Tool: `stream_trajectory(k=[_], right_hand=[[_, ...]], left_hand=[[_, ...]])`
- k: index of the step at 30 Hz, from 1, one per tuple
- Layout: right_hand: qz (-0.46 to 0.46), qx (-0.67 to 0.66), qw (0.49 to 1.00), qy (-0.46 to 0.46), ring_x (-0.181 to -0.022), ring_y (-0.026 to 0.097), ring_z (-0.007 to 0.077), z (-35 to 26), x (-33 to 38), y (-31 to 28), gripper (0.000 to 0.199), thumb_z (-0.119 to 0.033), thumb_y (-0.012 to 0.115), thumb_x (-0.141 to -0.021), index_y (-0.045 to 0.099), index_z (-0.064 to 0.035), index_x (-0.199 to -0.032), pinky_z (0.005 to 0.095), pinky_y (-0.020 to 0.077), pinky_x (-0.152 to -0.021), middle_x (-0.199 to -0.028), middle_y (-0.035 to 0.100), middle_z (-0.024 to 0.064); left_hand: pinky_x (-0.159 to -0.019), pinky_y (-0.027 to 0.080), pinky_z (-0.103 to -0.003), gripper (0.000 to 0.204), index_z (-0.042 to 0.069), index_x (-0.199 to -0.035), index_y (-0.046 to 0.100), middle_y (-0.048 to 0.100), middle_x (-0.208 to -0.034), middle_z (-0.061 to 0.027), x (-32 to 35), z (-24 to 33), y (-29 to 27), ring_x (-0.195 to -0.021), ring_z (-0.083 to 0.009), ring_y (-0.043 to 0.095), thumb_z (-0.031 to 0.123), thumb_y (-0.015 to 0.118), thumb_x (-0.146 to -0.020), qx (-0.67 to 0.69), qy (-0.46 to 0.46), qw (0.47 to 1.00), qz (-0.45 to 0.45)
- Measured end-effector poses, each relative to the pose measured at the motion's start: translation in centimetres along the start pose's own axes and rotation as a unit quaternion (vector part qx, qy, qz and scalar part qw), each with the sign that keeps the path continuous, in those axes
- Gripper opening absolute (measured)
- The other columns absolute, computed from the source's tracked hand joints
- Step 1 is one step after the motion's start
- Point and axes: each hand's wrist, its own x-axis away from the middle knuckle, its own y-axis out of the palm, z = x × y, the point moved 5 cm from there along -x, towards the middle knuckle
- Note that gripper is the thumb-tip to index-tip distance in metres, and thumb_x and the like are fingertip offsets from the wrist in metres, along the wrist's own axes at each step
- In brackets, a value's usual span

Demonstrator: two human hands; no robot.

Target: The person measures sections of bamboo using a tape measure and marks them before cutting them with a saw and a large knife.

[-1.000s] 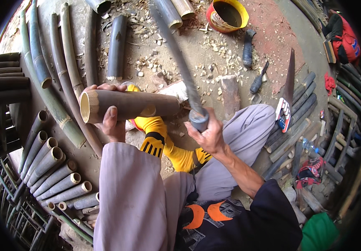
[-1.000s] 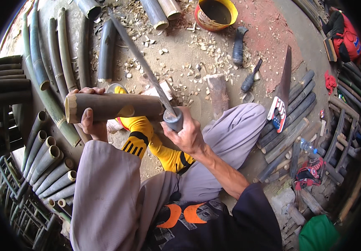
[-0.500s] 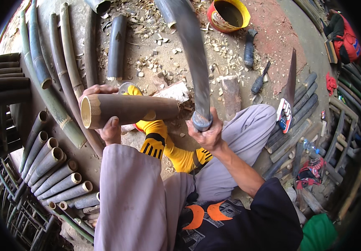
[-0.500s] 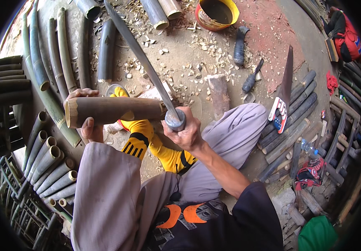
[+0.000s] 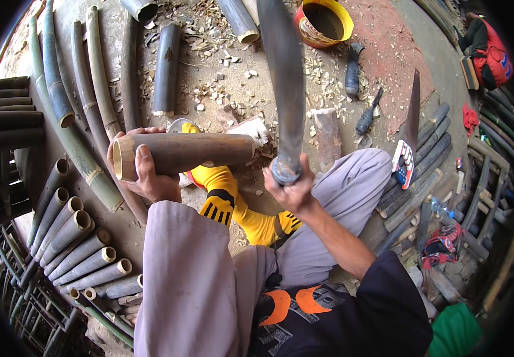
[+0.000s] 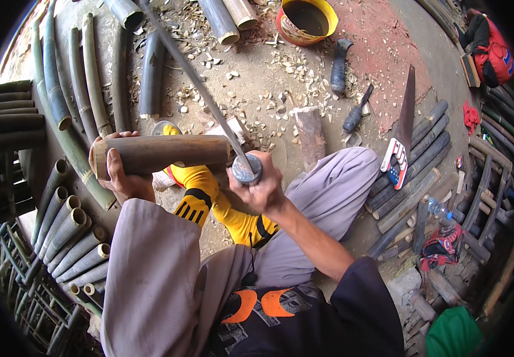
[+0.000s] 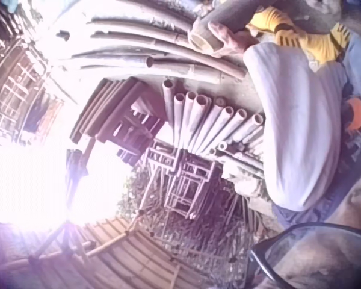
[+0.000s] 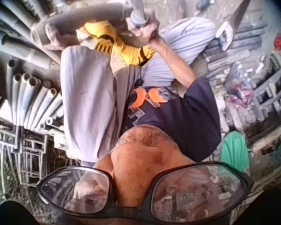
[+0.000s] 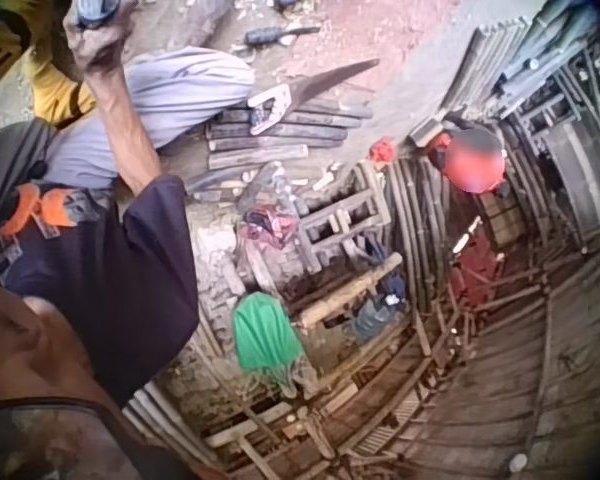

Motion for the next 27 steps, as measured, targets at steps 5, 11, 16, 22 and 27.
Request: stream_trajectory(k=[5,11,16,22,27], right_hand=[[-0.203,0.12,0.934,0.27,-0.071,0.069,0.0322,9.2,2.0,1.2,0.036,-0.018,0.071,-0.081,0.049,-0.0003,-0.104,0.0391,0.0569,-0.062,-0.078,0.066,0.0216],[-0.039,0.025,0.998,0.032,-0.068,0.069,0.0295,-1.1,-0.9,-0.5,0.039,-0.017,0.074,-0.079,0.05,0.0021,-0.103,0.0368,0.0541,-0.059,-0.08,0.067,0.0161],[-0.135,0.1,0.972,0.162,-0.067,0.067,0.0252,8.6,1.7,2.0,0.029,-0.009,0.07,-0.077,0.051,0.0015,-0.097,0.0349,0.0527,-0.058,-0.074,0.066,0.0153],[-0.098,0.023,0.989,0.106,-0.067,0.068,0.0242,0.5,-0.2,-0.6,0.034,-0.015,0.074,-0.079,0.052,-0.0011,-0.102,0.0351,0.0523,-0.056,-0.077,0.066,0.0151],[-0.053,-0.015,0.992,0.112,-0.067,0.068,0.0239,4.6,1.8,0.9,0.03,-0.014,0.072,-0.077,0.052,-0.0016,-0.096,0.0344,0.0525,-0.057,-0.075,0.065,0.0135]], left_hand=[[-0.078,0.053,-0.044,0.063,-0.002,-0.123,0.036,0.059,-0.091,-0.0199,-0.2,-0.5,1.0,-0.081,-0.0312,0.063,0.02,0.069,-0.074,0.023,0.026,0.999,-0.03],[-0.089,0.049,-0.048,0.057,0.004,-0.124,0.039,0.055,-0.102,-0.0168,0.1,-0.6,-1.9,-0.095,-0.0313,0.057,0.022,0.064,-0.076,0.044,0.004,0.994,-0.101],[-0.089,0.048,-0.046,0.061,0.004,-0.125,0.04,0.056,-0.104,-0.0161,0.6,-0.6,0.5,-0.096,-0.0318,0.059,0.024,0.068,-0.074,0.029,0.01,0.985,-0.17],[-0.079,0.053,-0.045,0.066,0.002,-0.12,0.044,0.059,-0.093,-0.0174,0.1,0.1,0.6,-0.087,-0.0324,0.064,0.026,0.079,-0.069,0.035,0.026,0.989,-0.139],[-0.086,0.05,-0.046,0.068,0.004,-0.123,0.042,0.057,-0.1,-0.016,0.6,-0.3,0.3,-0.094,-0.032,0.061,0.028,0.077,-0.07,0.023,-0.004,0.985,-0.17]])
